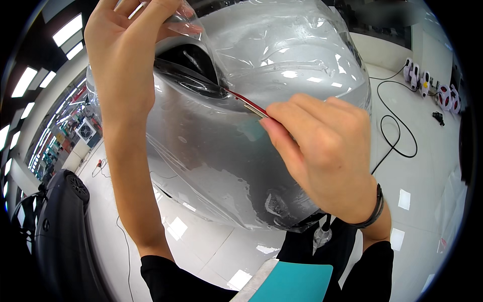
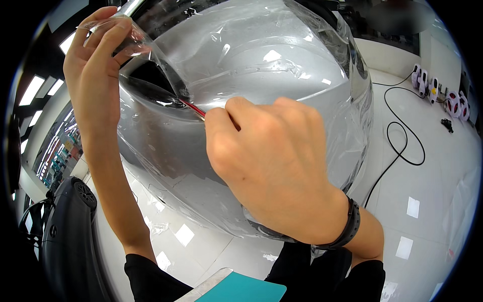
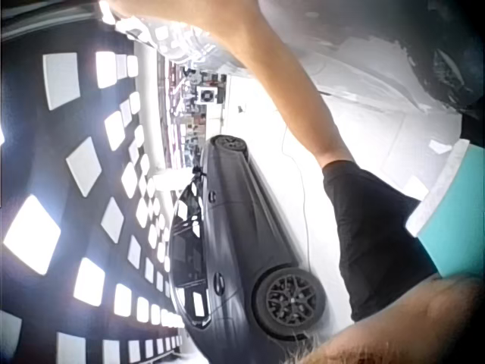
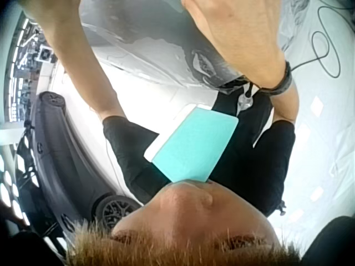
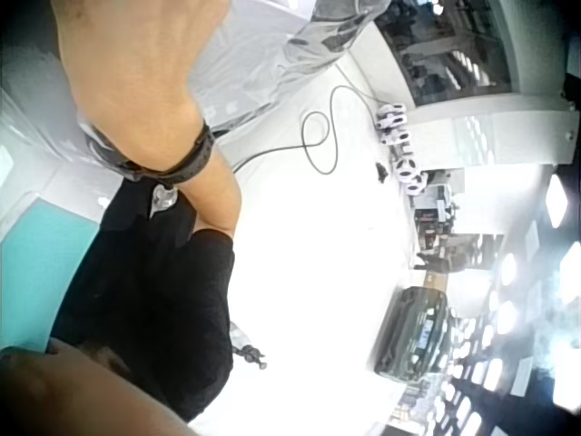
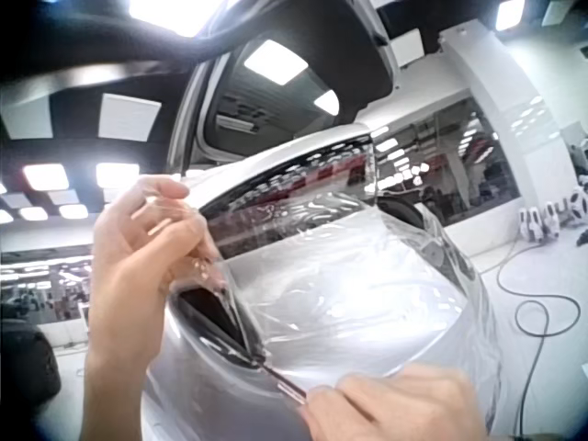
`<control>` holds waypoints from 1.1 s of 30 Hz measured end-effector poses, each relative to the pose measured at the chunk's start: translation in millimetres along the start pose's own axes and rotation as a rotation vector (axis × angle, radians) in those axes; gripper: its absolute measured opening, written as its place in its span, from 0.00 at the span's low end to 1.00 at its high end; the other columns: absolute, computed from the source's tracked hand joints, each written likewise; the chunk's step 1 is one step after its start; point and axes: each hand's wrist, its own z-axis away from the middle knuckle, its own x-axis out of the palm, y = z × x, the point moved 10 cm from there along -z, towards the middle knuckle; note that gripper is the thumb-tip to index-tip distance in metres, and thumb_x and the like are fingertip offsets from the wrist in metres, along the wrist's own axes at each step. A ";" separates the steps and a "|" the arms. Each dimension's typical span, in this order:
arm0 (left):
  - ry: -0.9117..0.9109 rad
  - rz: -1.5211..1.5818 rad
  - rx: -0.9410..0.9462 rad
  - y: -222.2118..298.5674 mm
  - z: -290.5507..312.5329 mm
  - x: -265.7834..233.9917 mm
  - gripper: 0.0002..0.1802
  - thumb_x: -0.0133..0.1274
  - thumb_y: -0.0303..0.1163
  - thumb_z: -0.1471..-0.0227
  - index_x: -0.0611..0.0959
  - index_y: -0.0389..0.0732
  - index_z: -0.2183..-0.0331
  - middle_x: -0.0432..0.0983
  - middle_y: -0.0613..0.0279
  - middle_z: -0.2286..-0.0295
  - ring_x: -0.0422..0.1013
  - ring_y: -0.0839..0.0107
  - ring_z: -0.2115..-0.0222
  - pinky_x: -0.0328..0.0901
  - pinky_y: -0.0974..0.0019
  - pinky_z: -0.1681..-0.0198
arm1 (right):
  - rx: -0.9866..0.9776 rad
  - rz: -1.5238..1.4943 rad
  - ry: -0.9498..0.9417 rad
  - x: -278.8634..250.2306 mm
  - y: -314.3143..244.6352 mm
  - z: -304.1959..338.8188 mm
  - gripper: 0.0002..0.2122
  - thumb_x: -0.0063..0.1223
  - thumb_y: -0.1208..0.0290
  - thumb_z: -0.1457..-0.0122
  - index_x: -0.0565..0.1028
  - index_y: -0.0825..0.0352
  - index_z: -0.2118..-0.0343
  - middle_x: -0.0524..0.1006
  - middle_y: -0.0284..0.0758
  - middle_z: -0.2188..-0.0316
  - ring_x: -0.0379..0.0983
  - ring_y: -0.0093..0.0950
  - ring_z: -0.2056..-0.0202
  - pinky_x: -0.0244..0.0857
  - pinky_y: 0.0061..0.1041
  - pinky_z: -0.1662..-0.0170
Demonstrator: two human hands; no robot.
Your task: The person applies a transparent protective film to the rear trunk of a silver car. They use a red knife to trim the film around the edges and a teal squeegee to smooth the surface and remove bubbles. The person also sprays a liquid solution onto the film during the process.
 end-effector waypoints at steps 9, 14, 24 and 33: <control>0.007 -0.001 -0.022 -4.3 0.4 -4.6 0.18 0.55 0.25 0.40 0.77 0.28 0.50 0.81 0.52 0.65 0.80 0.68 0.65 0.78 0.66 0.62 | 0.007 -0.008 -0.055 0.1 1.6 -1.0 0.05 0.67 0.78 0.49 0.79 0.67 0.72 0.72 0.31 0.83 0.66 0.30 0.84 0.55 0.28 0.77; -0.004 0.000 -0.012 -7.9 -2.3 -1.7 0.18 0.55 0.24 0.40 0.76 0.26 0.49 0.81 0.52 0.66 0.80 0.68 0.66 0.79 0.65 0.63 | 0.027 0.001 -0.097 1.2 6.7 -1.0 0.04 0.66 0.77 0.48 0.80 0.67 0.72 0.73 0.31 0.83 0.67 0.30 0.83 0.55 0.29 0.76; 0.026 0.076 -0.039 -17.5 -2.0 -6.5 0.18 0.55 0.24 0.40 0.76 0.27 0.50 0.81 0.52 0.66 0.80 0.68 0.66 0.79 0.64 0.63 | 0.026 0.015 -0.155 1.7 9.2 -3.7 0.03 0.65 0.77 0.47 0.80 0.67 0.72 0.74 0.31 0.82 0.69 0.31 0.82 0.57 0.29 0.75; 0.042 0.047 -0.065 -18.2 -0.7 -5.9 0.18 0.55 0.24 0.40 0.77 0.29 0.49 0.81 0.55 0.66 0.79 0.69 0.66 0.77 0.64 0.61 | 0.056 -0.051 -0.038 -13.2 18.6 -0.2 0.03 0.64 0.77 0.47 0.80 0.68 0.71 0.77 0.33 0.79 0.71 0.30 0.79 0.60 0.25 0.72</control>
